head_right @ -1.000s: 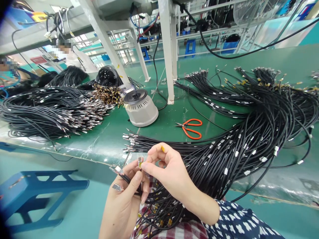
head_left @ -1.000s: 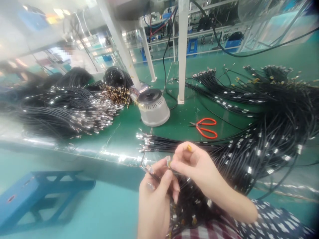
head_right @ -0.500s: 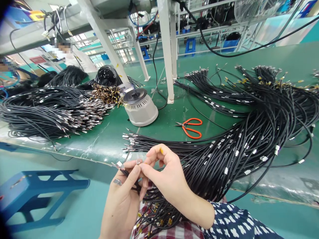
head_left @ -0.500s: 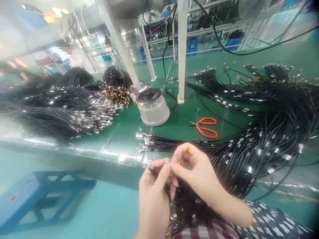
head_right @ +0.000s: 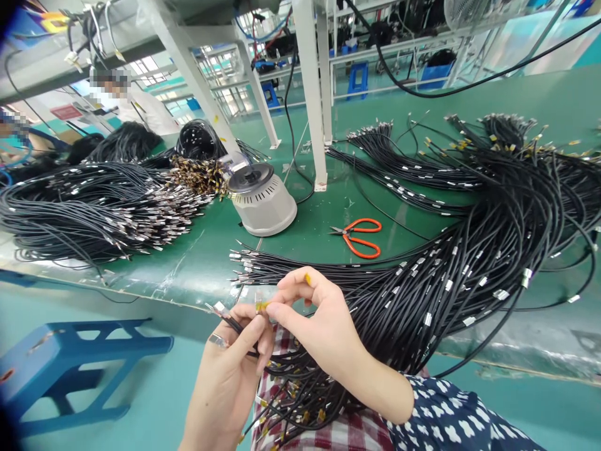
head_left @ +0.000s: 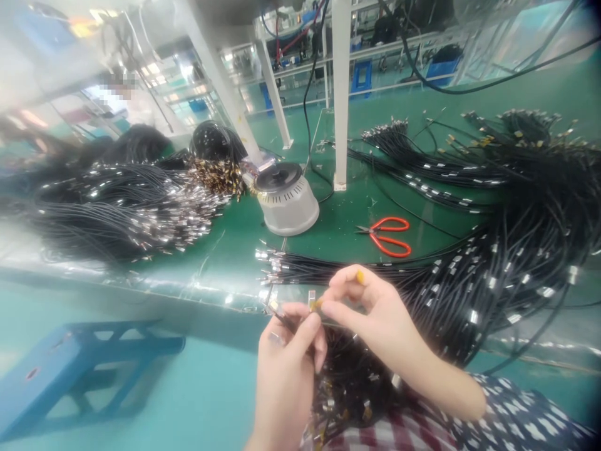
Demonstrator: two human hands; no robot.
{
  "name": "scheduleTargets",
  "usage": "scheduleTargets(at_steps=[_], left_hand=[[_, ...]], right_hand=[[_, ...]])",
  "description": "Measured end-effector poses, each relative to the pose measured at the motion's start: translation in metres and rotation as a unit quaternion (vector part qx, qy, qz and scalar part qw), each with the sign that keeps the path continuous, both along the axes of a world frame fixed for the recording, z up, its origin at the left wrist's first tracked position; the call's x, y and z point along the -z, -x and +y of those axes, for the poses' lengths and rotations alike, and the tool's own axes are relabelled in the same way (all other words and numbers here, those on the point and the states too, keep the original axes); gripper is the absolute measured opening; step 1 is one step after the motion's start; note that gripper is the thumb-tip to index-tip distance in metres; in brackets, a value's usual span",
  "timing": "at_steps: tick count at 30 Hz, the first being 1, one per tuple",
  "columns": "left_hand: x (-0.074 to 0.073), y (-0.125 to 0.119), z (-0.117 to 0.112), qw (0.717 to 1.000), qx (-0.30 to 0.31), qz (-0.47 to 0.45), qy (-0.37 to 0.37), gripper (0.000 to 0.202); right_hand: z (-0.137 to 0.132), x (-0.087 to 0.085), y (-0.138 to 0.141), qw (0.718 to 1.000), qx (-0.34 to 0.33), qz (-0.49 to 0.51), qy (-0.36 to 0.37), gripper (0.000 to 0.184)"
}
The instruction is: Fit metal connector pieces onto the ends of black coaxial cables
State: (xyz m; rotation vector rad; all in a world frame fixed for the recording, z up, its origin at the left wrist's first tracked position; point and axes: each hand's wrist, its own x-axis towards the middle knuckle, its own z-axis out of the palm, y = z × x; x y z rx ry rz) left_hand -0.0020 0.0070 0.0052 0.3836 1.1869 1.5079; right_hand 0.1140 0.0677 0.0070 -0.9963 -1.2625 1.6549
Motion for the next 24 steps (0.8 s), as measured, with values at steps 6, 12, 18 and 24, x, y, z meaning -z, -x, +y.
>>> scheduleTargets(at_steps=[6, 12, 18, 24], left_hand=[[0.002, -0.002, 0.001, 0.999, 0.013, -0.031, -0.012, 0.015], [0.005, -0.003, 0.003, 0.999, 0.023, -0.039, -0.02, 0.021], [0.011, -0.001, 0.003, 0.998, 0.046, -0.028, -0.02, 0.029], [0.007, -0.001, 0.004, 0.997, 0.068, -0.003, -0.026, 0.021]], right_hand=[[0.001, 0.0, 0.003, 0.999, 0.03, 0.018, 0.027, 0.027], [0.004, -0.001, 0.004, 0.997, 0.015, 0.048, 0.059, 0.033], [0.009, 0.005, 0.006, 0.99, -0.018, 0.091, 0.108, 0.038], [0.006, 0.006, 0.007, 0.993, 0.002, 0.102, 0.059, 0.031]])
